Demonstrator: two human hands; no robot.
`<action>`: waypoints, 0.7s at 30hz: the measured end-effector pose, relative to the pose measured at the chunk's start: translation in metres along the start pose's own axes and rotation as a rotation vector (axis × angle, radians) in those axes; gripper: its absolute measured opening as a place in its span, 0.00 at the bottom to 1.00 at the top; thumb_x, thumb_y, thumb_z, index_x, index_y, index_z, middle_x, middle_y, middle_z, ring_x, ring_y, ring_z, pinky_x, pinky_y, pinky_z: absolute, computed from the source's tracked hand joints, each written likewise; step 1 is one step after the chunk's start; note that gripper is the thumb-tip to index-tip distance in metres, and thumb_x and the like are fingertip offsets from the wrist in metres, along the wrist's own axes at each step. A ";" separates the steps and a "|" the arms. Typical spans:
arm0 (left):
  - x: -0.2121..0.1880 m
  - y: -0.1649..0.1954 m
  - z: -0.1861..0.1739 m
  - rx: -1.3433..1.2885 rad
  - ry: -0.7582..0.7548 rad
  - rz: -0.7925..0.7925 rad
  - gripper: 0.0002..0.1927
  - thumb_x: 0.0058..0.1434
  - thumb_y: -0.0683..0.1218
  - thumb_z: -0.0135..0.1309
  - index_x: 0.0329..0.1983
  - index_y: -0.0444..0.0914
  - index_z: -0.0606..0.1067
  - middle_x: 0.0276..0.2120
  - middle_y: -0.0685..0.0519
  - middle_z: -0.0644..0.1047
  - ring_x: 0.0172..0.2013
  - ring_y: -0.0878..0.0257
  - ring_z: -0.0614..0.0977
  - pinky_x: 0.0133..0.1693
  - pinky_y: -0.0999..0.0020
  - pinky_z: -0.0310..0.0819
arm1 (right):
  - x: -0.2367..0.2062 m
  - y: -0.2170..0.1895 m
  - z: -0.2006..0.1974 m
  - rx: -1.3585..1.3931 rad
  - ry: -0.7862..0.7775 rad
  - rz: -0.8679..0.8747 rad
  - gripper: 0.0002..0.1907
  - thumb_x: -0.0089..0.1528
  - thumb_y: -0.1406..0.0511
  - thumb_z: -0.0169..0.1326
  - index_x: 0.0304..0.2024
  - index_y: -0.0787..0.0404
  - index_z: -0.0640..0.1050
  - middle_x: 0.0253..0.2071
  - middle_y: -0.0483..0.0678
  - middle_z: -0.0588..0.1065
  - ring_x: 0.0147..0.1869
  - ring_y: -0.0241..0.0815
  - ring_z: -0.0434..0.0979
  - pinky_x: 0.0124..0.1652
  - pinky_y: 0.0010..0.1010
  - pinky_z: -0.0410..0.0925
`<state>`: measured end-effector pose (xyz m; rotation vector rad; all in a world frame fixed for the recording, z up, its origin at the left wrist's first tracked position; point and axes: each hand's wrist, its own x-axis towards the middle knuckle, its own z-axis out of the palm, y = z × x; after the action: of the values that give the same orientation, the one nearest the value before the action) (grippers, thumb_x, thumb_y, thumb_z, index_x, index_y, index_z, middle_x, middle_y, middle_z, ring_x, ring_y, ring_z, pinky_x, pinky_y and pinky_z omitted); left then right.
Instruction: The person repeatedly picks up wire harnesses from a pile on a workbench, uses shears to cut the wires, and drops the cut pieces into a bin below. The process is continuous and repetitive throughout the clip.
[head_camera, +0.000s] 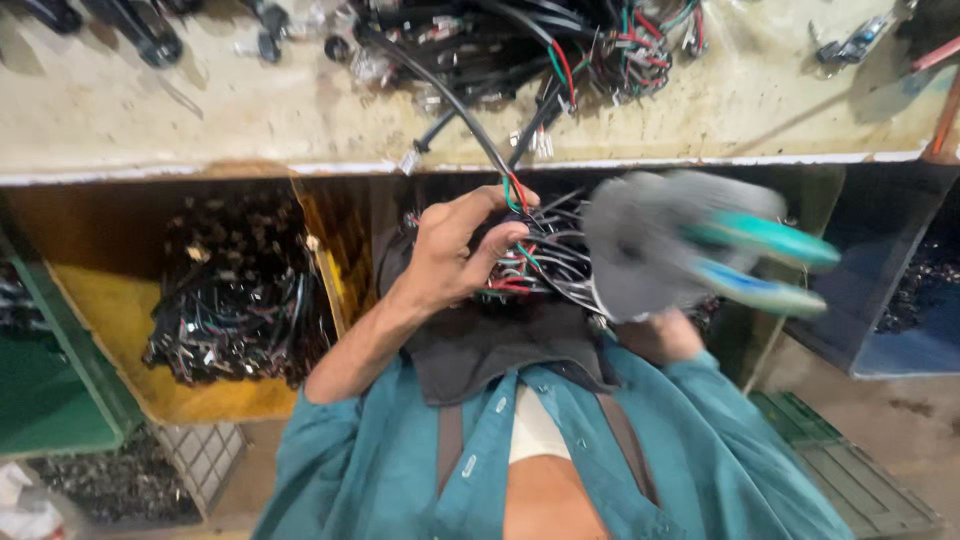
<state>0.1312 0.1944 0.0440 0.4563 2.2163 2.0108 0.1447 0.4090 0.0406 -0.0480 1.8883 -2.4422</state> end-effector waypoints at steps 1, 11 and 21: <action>-0.002 0.000 0.002 -0.014 -0.019 0.046 0.14 0.68 0.41 0.60 0.55 0.33 0.74 0.47 0.45 0.82 0.44 0.52 0.87 0.48 0.65 0.80 | -0.012 -0.001 0.005 0.128 0.088 0.029 0.17 0.66 0.69 0.67 0.54 0.65 0.75 0.43 0.54 0.76 0.41 0.50 0.79 0.42 0.37 0.72; 0.008 0.035 0.003 0.783 -0.344 0.155 0.30 0.63 0.48 0.61 0.69 0.45 0.71 0.37 0.45 0.79 0.36 0.49 0.84 0.36 0.56 0.79 | 0.050 0.006 -0.012 -0.349 0.217 -0.139 0.13 0.69 0.68 0.67 0.50 0.66 0.75 0.45 0.55 0.76 0.43 0.51 0.78 0.42 0.36 0.72; 0.052 -0.051 -0.137 1.315 0.531 -0.024 0.18 0.60 0.48 0.57 0.52 0.39 0.75 0.40 0.46 0.80 0.39 0.48 0.83 0.38 0.57 0.77 | 0.074 -0.022 -0.007 -1.281 -0.241 -0.760 0.25 0.54 0.57 0.66 0.47 0.66 0.76 0.38 0.50 0.77 0.34 0.52 0.78 0.31 0.40 0.68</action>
<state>0.0353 0.0754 0.0157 -0.0761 3.5630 0.3590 0.0703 0.4163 0.0596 -1.1697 3.2319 -0.8234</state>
